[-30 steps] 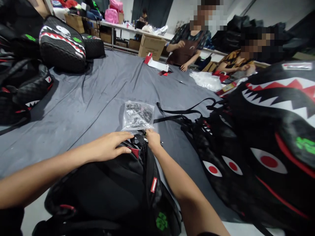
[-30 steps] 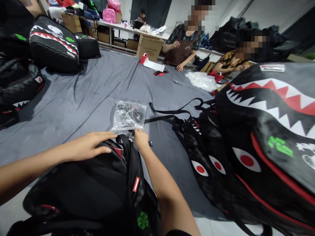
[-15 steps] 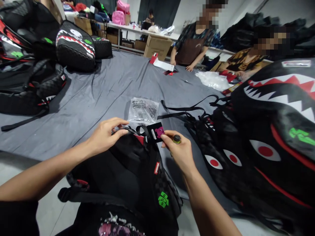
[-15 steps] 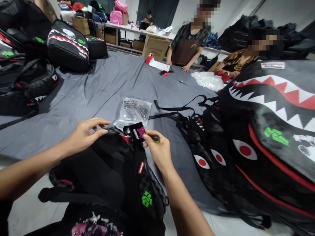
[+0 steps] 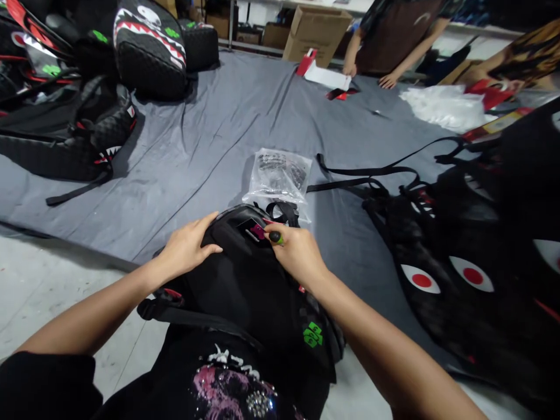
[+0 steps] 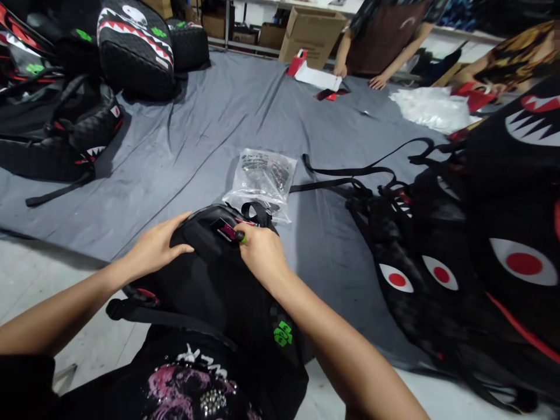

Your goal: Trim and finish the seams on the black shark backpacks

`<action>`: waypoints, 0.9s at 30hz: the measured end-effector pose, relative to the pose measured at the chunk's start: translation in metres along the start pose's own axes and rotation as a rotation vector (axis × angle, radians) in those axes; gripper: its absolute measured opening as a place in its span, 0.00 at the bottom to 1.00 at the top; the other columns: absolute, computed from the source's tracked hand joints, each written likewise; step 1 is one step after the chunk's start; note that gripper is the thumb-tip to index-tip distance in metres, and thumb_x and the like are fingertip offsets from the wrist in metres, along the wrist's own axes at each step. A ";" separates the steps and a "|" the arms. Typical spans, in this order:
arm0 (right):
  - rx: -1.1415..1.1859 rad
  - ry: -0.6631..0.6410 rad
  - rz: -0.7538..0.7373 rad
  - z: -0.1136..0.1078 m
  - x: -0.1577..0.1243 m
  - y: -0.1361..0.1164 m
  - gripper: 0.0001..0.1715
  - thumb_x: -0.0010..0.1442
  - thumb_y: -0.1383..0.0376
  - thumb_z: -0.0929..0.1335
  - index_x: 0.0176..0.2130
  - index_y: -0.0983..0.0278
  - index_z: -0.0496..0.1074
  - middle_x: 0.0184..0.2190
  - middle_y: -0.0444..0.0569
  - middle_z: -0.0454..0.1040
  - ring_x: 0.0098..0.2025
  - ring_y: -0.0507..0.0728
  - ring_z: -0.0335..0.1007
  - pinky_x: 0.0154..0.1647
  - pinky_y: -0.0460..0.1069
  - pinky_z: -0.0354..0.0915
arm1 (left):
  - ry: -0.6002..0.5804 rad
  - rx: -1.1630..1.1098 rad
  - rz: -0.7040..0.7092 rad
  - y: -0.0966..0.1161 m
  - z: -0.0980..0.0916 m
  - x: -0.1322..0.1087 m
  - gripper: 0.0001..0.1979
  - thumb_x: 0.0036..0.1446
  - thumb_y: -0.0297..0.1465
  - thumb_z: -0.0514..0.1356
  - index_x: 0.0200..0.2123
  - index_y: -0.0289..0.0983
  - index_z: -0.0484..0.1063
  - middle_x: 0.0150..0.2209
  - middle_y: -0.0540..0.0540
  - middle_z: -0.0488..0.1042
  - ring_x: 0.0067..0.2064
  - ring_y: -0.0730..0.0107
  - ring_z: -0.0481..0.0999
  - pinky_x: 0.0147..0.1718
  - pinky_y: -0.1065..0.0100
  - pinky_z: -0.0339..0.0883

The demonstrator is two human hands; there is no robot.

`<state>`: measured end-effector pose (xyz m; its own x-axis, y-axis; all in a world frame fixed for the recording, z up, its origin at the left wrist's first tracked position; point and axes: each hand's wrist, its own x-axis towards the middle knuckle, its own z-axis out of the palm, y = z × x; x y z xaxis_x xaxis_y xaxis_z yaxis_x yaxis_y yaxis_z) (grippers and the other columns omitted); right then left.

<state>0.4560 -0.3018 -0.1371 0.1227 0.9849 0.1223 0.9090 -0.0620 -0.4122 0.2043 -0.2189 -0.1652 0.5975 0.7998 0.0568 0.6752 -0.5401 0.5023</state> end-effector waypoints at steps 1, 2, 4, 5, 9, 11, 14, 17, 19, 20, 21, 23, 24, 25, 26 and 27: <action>-0.010 -0.055 -0.007 0.000 0.003 -0.003 0.14 0.59 0.70 0.66 0.40 0.60 0.80 0.31 0.48 0.81 0.33 0.58 0.77 0.33 0.47 0.63 | 0.035 0.003 0.007 -0.001 0.003 -0.002 0.37 0.58 0.42 0.63 0.67 0.43 0.55 0.62 0.41 0.68 0.61 0.51 0.69 0.57 0.52 0.66; -0.003 -0.140 -0.022 0.000 0.006 -0.005 0.13 0.59 0.70 0.66 0.39 0.60 0.80 0.30 0.46 0.80 0.32 0.56 0.76 0.32 0.46 0.62 | 0.060 -0.002 0.018 -0.002 0.006 -0.003 0.36 0.58 0.42 0.63 0.66 0.43 0.56 0.61 0.41 0.70 0.60 0.52 0.71 0.56 0.53 0.67; -0.022 -0.322 -0.057 0.005 0.008 -0.010 0.13 0.59 0.72 0.66 0.37 0.60 0.80 0.28 0.45 0.79 0.32 0.55 0.76 0.31 0.45 0.61 | 0.083 -0.018 0.039 -0.002 0.009 -0.003 0.35 0.58 0.43 0.62 0.66 0.43 0.57 0.59 0.41 0.72 0.58 0.53 0.72 0.55 0.53 0.68; -0.074 -0.384 -0.070 0.008 0.008 -0.012 0.14 0.58 0.73 0.66 0.38 0.60 0.80 0.28 0.45 0.79 0.33 0.55 0.76 0.31 0.45 0.61 | 0.091 -0.022 0.048 -0.003 0.010 -0.002 0.35 0.59 0.44 0.62 0.66 0.42 0.58 0.58 0.41 0.73 0.58 0.53 0.73 0.55 0.54 0.68; -0.429 -0.448 -0.192 0.013 0.004 -0.022 0.19 0.59 0.75 0.64 0.45 0.63 0.78 0.38 0.53 0.80 0.40 0.60 0.77 0.32 0.48 0.61 | 0.109 -0.007 0.029 -0.004 0.014 0.003 0.33 0.60 0.44 0.61 0.65 0.42 0.59 0.57 0.40 0.73 0.57 0.53 0.73 0.55 0.54 0.68; -0.522 -0.475 -0.248 0.009 0.006 -0.026 0.17 0.61 0.75 0.63 0.44 0.65 0.78 0.42 0.56 0.78 0.40 0.61 0.77 0.32 0.49 0.62 | 0.109 0.004 0.022 -0.003 0.015 0.004 0.32 0.61 0.44 0.61 0.65 0.42 0.59 0.57 0.41 0.73 0.57 0.53 0.74 0.54 0.54 0.68; -0.394 -0.380 -0.222 0.007 0.021 -0.031 0.18 0.61 0.74 0.65 0.49 0.64 0.77 0.43 0.56 0.78 0.41 0.61 0.77 0.36 0.49 0.65 | 0.114 0.009 0.038 -0.003 0.015 0.005 0.33 0.61 0.44 0.60 0.65 0.42 0.58 0.59 0.41 0.72 0.58 0.54 0.73 0.55 0.54 0.68; -0.033 -0.280 -0.243 0.020 0.045 -0.036 0.17 0.61 0.73 0.68 0.49 0.63 0.77 0.42 0.51 0.80 0.44 0.57 0.76 0.44 0.47 0.65 | 0.129 0.009 0.043 -0.008 0.017 0.006 0.33 0.59 0.45 0.61 0.65 0.43 0.59 0.59 0.41 0.73 0.58 0.53 0.73 0.55 0.53 0.69; 0.120 -0.290 -0.311 0.032 0.058 -0.040 0.15 0.59 0.74 0.69 0.45 0.64 0.78 0.42 0.51 0.80 0.45 0.56 0.76 0.45 0.46 0.65 | 0.138 0.000 0.044 -0.013 0.019 0.006 0.33 0.59 0.46 0.61 0.64 0.42 0.61 0.57 0.41 0.74 0.57 0.52 0.74 0.55 0.53 0.69; 0.131 -0.297 -0.344 0.036 0.062 -0.042 0.15 0.58 0.75 0.69 0.45 0.65 0.78 0.42 0.51 0.80 0.45 0.56 0.76 0.45 0.46 0.65 | 0.140 -0.004 0.046 -0.015 0.019 0.006 0.32 0.59 0.46 0.60 0.64 0.42 0.62 0.57 0.41 0.74 0.57 0.51 0.74 0.55 0.53 0.69; 0.099 -0.300 -0.375 0.038 0.065 -0.043 0.16 0.58 0.75 0.68 0.45 0.65 0.78 0.43 0.52 0.80 0.46 0.57 0.76 0.44 0.47 0.65 | 0.142 -0.006 0.045 -0.018 0.020 0.006 0.32 0.59 0.47 0.60 0.64 0.42 0.62 0.57 0.40 0.74 0.56 0.51 0.75 0.54 0.53 0.69; -0.053 -0.300 -0.435 0.034 0.063 -0.042 0.17 0.59 0.74 0.67 0.49 0.66 0.76 0.43 0.54 0.80 0.46 0.60 0.76 0.42 0.48 0.66 | 0.131 0.008 0.026 -0.021 0.018 0.007 0.32 0.59 0.49 0.59 0.64 0.43 0.62 0.56 0.40 0.75 0.55 0.49 0.76 0.52 0.53 0.70; -0.152 -0.311 -0.464 0.030 0.057 -0.040 0.18 0.60 0.74 0.67 0.50 0.67 0.75 0.43 0.56 0.80 0.45 0.61 0.77 0.40 0.49 0.67 | 0.119 0.025 0.006 -0.022 0.017 0.007 0.33 0.59 0.50 0.58 0.64 0.44 0.61 0.55 0.41 0.75 0.54 0.48 0.76 0.50 0.53 0.71; -0.256 -0.345 -0.478 0.024 0.050 -0.037 0.17 0.61 0.74 0.66 0.49 0.67 0.76 0.42 0.56 0.80 0.44 0.61 0.77 0.39 0.50 0.67 | 0.100 0.046 -0.023 -0.023 0.015 0.008 0.33 0.60 0.51 0.57 0.64 0.45 0.61 0.54 0.41 0.76 0.53 0.47 0.77 0.48 0.52 0.72; -0.356 -0.400 -0.472 0.017 0.040 -0.032 0.16 0.62 0.75 0.65 0.47 0.68 0.76 0.40 0.57 0.80 0.42 0.62 0.78 0.37 0.50 0.68 | 0.079 0.067 -0.055 -0.023 0.014 0.010 0.32 0.60 0.51 0.56 0.64 0.46 0.60 0.53 0.42 0.77 0.52 0.45 0.78 0.46 0.51 0.72; -0.449 -0.469 -0.437 0.010 0.028 -0.027 0.15 0.62 0.76 0.65 0.44 0.69 0.77 0.39 0.57 0.81 0.41 0.62 0.78 0.36 0.50 0.68 | 0.056 0.079 -0.080 -0.022 0.013 0.012 0.32 0.60 0.52 0.55 0.64 0.47 0.60 0.52 0.42 0.78 0.51 0.44 0.78 0.45 0.51 0.72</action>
<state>0.4308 -0.2710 -0.1316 -0.3740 0.8942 -0.2460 0.9223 0.3864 0.0019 0.2020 -0.2006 -0.1865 0.5171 0.8532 0.0684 0.7528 -0.4913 0.4381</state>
